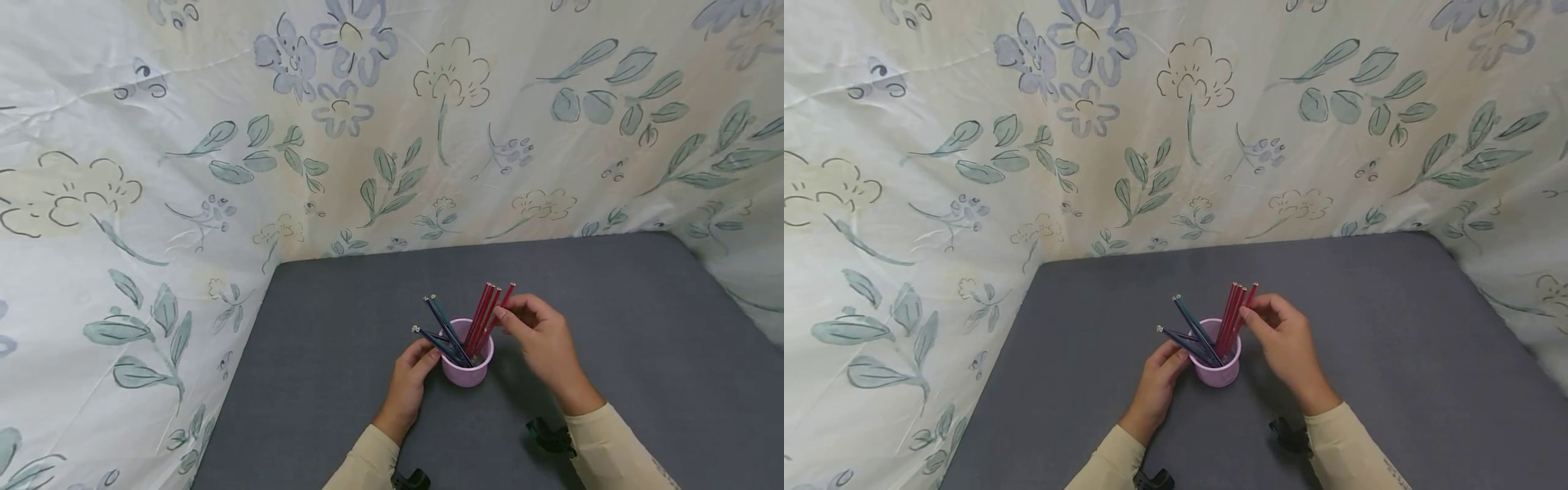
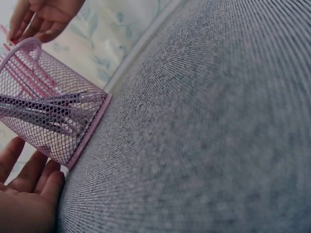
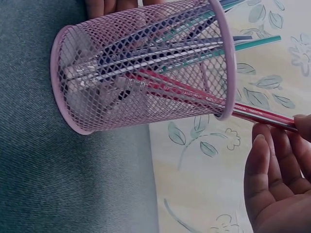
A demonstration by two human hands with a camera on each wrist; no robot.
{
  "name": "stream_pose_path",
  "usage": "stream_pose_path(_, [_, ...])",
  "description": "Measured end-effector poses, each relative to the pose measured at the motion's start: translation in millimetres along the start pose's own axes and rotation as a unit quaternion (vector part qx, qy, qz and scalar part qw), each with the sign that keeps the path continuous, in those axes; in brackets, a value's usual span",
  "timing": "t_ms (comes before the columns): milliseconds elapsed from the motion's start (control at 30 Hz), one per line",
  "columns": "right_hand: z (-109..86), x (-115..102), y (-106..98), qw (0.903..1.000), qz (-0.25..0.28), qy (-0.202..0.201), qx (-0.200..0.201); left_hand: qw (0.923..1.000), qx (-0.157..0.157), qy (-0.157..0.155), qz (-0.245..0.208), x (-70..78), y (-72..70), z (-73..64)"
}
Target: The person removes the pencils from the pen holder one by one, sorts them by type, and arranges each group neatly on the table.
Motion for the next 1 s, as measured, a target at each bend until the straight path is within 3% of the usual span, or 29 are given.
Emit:
stream_pose_path(633, [9.1,-13.7,-34.4,0.9989,0.006,-0.006,0.045,1.0000,-0.003,0.005,-0.001,1.2,0.6,-0.7])
stream_pose_path(1000, [12.1,-7.0,-47.8,0.9986,0.033,0.018,0.038,1.0000,-0.002,0.005,0.002,0.0,-0.1,-1.1])
Point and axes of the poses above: each hand's wrist, its own z-axis towards the middle knuckle, its own y-axis out of the palm, x = y × z, the point moved 10 cm from there along z, towards the middle knuckle, and after that the axes turned 5 degrees about -z, right-handed, at the moved point
